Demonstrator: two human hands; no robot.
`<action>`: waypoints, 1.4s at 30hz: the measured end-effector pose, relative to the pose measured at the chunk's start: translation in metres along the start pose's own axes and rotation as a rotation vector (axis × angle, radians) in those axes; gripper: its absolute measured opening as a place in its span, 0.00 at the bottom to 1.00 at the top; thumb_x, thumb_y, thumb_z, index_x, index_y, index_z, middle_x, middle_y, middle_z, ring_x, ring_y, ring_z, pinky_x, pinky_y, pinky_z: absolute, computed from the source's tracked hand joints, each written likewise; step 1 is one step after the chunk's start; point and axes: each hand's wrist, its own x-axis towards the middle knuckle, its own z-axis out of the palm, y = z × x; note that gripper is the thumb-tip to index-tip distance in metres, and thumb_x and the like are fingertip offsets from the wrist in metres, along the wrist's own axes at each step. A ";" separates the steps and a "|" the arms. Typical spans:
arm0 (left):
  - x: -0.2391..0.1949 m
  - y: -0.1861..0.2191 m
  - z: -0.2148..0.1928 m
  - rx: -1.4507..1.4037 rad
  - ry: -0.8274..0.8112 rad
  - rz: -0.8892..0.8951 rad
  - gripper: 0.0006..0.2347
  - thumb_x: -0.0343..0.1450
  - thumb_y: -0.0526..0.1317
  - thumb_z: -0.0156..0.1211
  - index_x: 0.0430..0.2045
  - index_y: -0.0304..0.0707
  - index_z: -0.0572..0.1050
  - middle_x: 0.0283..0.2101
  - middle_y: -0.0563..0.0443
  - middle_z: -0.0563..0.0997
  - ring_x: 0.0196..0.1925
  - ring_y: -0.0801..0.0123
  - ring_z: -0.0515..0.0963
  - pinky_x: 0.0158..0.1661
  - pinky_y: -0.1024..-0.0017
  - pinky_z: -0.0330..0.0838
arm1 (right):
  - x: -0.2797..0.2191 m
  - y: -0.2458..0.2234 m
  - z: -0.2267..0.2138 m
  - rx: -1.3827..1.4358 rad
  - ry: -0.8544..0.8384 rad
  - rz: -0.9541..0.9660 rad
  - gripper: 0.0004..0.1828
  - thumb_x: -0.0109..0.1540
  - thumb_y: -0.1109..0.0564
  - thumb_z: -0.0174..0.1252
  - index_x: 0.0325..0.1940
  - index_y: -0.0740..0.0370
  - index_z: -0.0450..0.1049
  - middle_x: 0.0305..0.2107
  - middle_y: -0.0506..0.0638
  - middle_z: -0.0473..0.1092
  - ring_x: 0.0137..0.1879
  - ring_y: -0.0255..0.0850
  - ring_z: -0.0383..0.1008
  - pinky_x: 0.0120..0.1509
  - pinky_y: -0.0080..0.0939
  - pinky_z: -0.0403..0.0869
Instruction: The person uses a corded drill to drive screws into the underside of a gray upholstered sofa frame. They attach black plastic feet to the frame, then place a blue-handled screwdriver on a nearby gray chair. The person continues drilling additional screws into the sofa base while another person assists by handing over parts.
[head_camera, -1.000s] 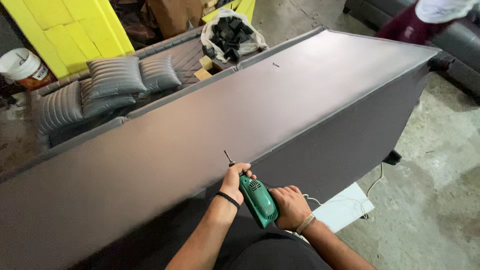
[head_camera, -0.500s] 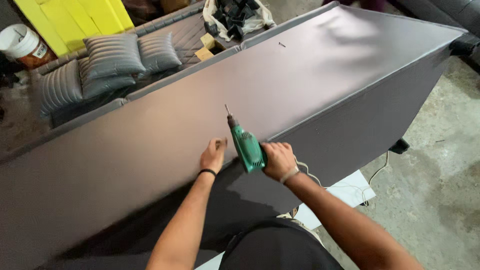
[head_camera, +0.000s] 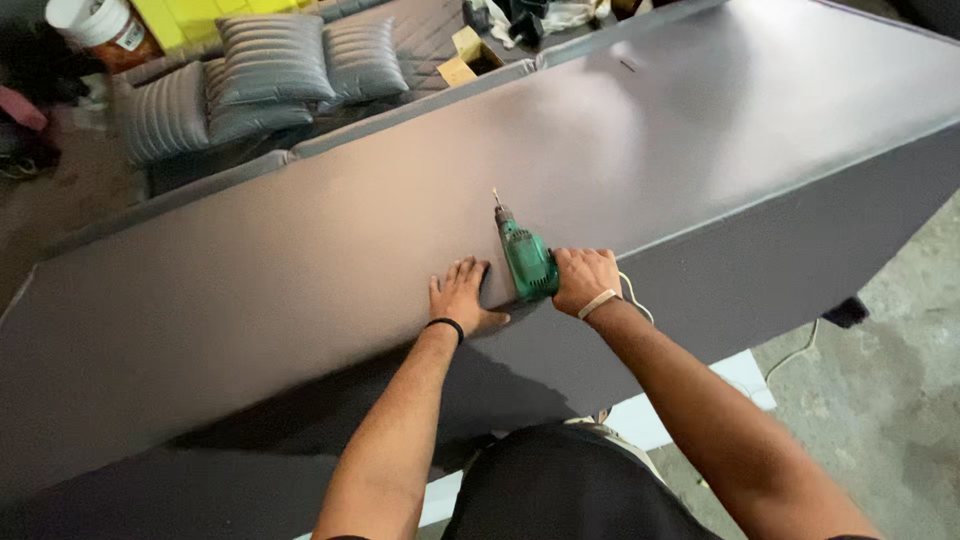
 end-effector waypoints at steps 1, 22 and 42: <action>0.000 0.000 -0.004 -0.006 0.016 0.001 0.50 0.55 0.62 0.75 0.71 0.57 0.50 0.77 0.56 0.47 0.78 0.63 0.44 0.72 0.43 0.38 | 0.003 0.000 -0.001 0.018 -0.015 0.006 0.23 0.54 0.54 0.61 0.54 0.55 0.73 0.44 0.53 0.77 0.55 0.48 0.76 0.61 0.51 0.67; -0.021 0.013 -0.021 -0.004 0.039 -0.046 0.46 0.56 0.58 0.75 0.70 0.60 0.54 0.76 0.61 0.51 0.78 0.68 0.47 0.74 0.48 0.41 | 0.011 0.000 -0.026 0.163 -0.130 0.096 0.22 0.53 0.51 0.60 0.51 0.52 0.76 0.41 0.54 0.79 0.49 0.51 0.79 0.53 0.50 0.76; -0.011 0.000 -0.005 -0.029 0.036 -0.037 0.41 0.60 0.58 0.72 0.69 0.58 0.56 0.76 0.60 0.51 0.78 0.66 0.48 0.73 0.51 0.40 | -0.005 0.026 0.013 0.495 0.139 0.118 0.30 0.48 0.55 0.60 0.56 0.51 0.76 0.39 0.57 0.78 0.48 0.58 0.77 0.53 0.54 0.74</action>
